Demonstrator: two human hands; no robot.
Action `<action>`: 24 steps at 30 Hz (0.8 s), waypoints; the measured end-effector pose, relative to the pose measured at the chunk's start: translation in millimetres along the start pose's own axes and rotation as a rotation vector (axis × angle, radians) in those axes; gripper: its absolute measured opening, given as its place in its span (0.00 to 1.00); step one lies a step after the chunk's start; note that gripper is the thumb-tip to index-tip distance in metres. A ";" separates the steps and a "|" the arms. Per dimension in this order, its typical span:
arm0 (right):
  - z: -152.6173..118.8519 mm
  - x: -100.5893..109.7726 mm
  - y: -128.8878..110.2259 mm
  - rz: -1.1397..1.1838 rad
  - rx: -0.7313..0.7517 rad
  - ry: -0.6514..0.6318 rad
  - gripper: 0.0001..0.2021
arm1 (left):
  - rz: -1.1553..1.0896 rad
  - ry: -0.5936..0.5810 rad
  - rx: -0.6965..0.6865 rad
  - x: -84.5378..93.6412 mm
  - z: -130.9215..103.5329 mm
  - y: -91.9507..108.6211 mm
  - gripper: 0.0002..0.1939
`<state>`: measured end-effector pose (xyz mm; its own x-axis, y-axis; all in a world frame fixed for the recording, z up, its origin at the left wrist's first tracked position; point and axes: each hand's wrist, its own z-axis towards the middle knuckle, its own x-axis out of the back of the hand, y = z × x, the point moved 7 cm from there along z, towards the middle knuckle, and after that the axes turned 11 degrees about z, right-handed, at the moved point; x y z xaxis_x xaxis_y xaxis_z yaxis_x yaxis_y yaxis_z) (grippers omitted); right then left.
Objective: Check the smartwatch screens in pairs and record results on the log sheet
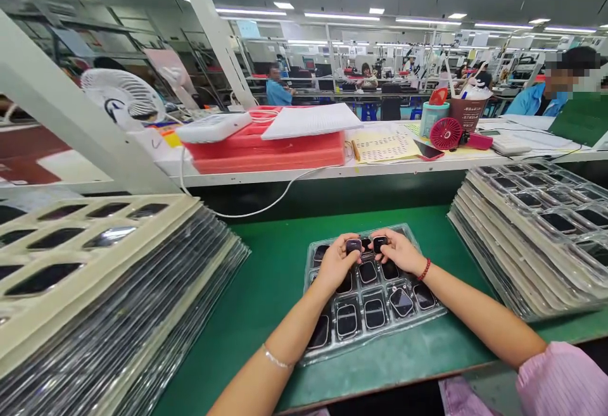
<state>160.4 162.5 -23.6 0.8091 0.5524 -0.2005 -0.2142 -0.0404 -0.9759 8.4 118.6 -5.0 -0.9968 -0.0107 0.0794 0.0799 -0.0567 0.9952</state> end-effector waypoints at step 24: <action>-9.2 -51.9 -131.7 0.403 -0.030 -0.373 0.22 | 0.004 -0.005 0.037 -0.6 6.8 -8.5 0.26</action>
<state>151.8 131.5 114.5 0.4164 0.7453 -0.5207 -0.4471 -0.3308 -0.8310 8.2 125.9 -13.2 -0.9964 -0.0064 0.0840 0.0841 -0.0199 0.9963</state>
